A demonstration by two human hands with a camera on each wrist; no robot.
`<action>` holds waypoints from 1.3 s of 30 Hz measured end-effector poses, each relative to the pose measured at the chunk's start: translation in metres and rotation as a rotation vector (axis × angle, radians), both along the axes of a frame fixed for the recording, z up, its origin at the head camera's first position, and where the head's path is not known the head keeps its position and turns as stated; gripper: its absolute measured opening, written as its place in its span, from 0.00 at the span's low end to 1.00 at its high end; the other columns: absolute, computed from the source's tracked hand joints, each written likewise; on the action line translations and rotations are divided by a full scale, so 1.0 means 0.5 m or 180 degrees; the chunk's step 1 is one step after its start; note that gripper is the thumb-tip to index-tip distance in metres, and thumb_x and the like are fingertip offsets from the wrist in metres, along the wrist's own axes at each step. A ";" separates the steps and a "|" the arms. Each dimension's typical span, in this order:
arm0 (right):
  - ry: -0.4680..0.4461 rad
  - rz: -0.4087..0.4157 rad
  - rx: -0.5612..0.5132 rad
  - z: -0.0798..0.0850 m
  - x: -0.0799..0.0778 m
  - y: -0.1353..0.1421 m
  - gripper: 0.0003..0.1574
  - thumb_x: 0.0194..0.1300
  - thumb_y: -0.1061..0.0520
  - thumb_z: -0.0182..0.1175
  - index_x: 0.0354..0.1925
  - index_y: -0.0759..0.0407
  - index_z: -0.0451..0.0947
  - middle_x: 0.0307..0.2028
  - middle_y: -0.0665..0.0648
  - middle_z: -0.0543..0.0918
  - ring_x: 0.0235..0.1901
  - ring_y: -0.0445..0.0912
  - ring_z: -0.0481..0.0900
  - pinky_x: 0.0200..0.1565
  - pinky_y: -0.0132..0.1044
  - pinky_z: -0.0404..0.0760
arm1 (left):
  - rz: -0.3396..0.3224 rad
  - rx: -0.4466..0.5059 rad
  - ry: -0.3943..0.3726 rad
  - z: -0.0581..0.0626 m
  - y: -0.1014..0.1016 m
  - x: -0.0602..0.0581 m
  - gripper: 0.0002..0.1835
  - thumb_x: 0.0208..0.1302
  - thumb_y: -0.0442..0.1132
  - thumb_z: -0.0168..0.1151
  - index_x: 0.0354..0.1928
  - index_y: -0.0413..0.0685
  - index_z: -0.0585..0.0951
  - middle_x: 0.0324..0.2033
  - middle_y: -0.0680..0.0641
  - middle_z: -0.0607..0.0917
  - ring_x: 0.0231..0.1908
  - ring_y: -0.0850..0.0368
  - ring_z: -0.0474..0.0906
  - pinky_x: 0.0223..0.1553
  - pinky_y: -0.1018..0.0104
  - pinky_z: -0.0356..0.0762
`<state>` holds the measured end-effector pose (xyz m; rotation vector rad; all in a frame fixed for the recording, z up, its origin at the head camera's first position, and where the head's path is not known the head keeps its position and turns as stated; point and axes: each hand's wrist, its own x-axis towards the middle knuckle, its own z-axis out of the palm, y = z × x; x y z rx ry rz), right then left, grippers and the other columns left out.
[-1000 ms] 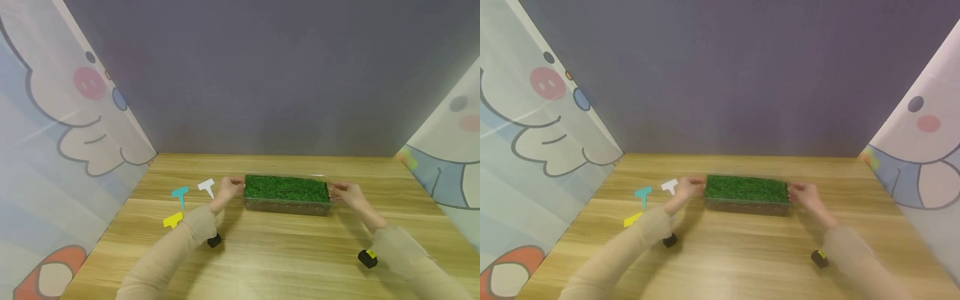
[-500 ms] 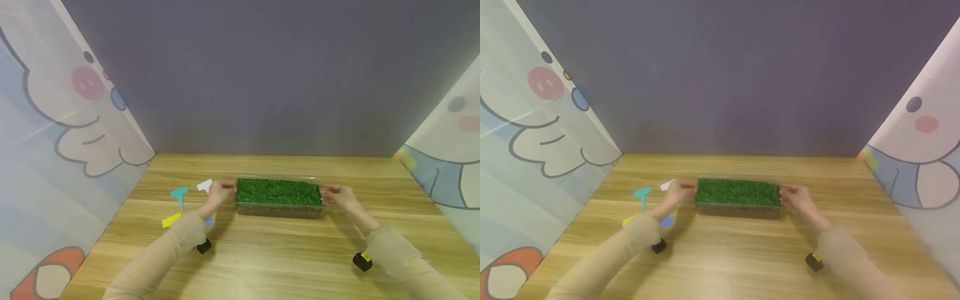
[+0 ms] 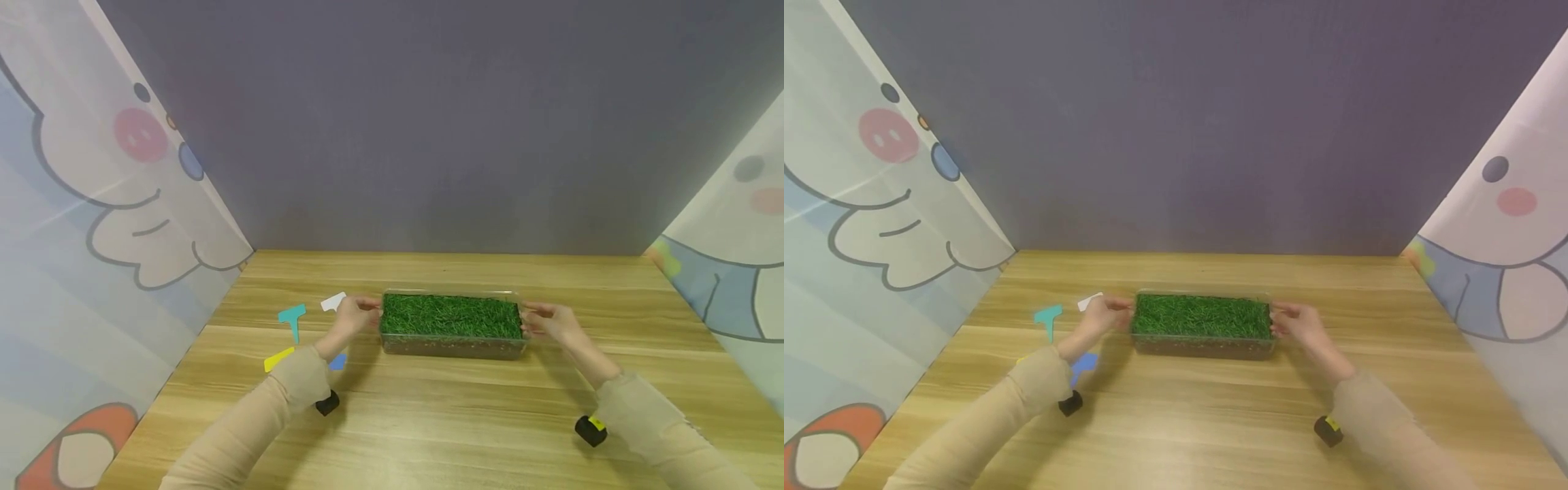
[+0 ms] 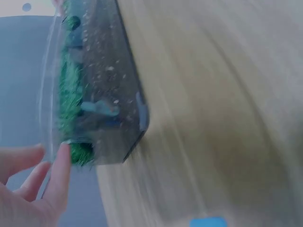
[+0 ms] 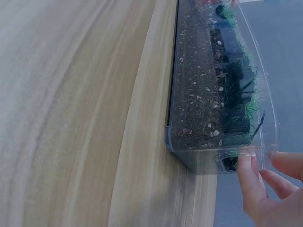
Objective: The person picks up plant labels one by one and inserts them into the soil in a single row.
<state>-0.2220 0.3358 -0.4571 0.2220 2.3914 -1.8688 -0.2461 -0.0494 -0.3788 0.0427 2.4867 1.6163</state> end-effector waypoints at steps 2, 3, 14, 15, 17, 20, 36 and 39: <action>-0.0009 0.0002 -0.0022 -0.001 0.001 0.001 0.33 0.58 0.55 0.57 0.59 0.68 0.61 0.40 0.65 0.79 0.31 0.44 0.81 0.36 0.36 0.79 | -0.0119 0.0026 -0.0077 0.003 -0.006 -0.004 0.12 0.55 0.25 0.56 0.43 0.28 0.77 0.36 0.33 0.80 0.32 0.40 0.79 0.36 0.54 0.78; -0.0017 -0.0011 -0.0051 -0.001 0.001 0.001 0.33 0.58 0.55 0.58 0.59 0.68 0.62 0.40 0.65 0.79 0.30 0.44 0.81 0.36 0.36 0.79 | -0.0200 0.0008 -0.0122 0.006 -0.011 -0.006 0.12 0.55 0.25 0.55 0.43 0.28 0.76 0.37 0.33 0.80 0.33 0.40 0.79 0.37 0.53 0.77; -0.0048 0.0049 -0.0168 0.017 0.011 -0.004 0.40 0.53 0.51 0.62 0.59 0.70 0.61 0.39 0.62 0.80 0.31 0.43 0.81 0.37 0.36 0.79 | -0.1314 -0.0741 -0.0342 0.034 -0.092 -0.073 0.18 0.61 0.32 0.51 0.50 0.25 0.71 0.45 0.30 0.76 0.39 0.38 0.76 0.38 0.53 0.77; -0.0069 0.0074 -0.0193 0.025 0.013 -0.006 0.42 0.53 0.50 0.62 0.59 0.70 0.60 0.38 0.60 0.80 0.31 0.43 0.81 0.37 0.35 0.79 | -0.1466 -0.0805 -0.0323 0.036 -0.104 -0.080 0.19 0.61 0.32 0.51 0.51 0.24 0.70 0.46 0.30 0.75 0.40 0.38 0.76 0.39 0.52 0.77; -0.0087 0.0147 -0.0226 0.040 0.018 -0.011 0.43 0.53 0.50 0.62 0.59 0.71 0.59 0.36 0.56 0.81 0.30 0.42 0.81 0.37 0.34 0.79 | -0.1739 -0.0917 -0.0264 0.033 -0.129 -0.100 0.20 0.61 0.34 0.52 0.51 0.25 0.70 0.46 0.30 0.75 0.39 0.40 0.77 0.39 0.53 0.77; -0.0101 0.0260 -0.0173 0.085 0.035 -0.029 0.40 0.56 0.54 0.60 0.59 0.73 0.57 0.35 0.55 0.81 0.30 0.41 0.80 0.38 0.33 0.79 | -0.1994 -0.1076 -0.0188 0.010 -0.172 -0.146 0.20 0.59 0.40 0.56 0.49 0.32 0.74 0.43 0.37 0.78 0.34 0.47 0.78 0.34 0.58 0.78; -0.0177 0.0175 -0.0320 0.044 0.021 -0.009 0.41 0.53 0.53 0.62 0.60 0.69 0.59 0.33 0.52 0.81 0.31 0.42 0.80 0.38 0.34 0.78 | -0.1104 -0.2238 0.0138 0.021 -0.159 -0.145 0.20 0.54 0.32 0.60 0.48 0.28 0.73 0.47 0.32 0.75 0.43 0.43 0.75 0.44 0.57 0.75; -0.0164 0.0209 -0.0364 0.047 0.023 -0.008 0.39 0.54 0.53 0.62 0.59 0.67 0.60 0.33 0.50 0.81 0.31 0.41 0.80 0.38 0.33 0.78 | -0.1046 -0.2234 0.0076 0.004 -0.157 -0.154 0.23 0.51 0.31 0.63 0.50 0.27 0.72 0.49 0.32 0.74 0.44 0.43 0.74 0.45 0.58 0.74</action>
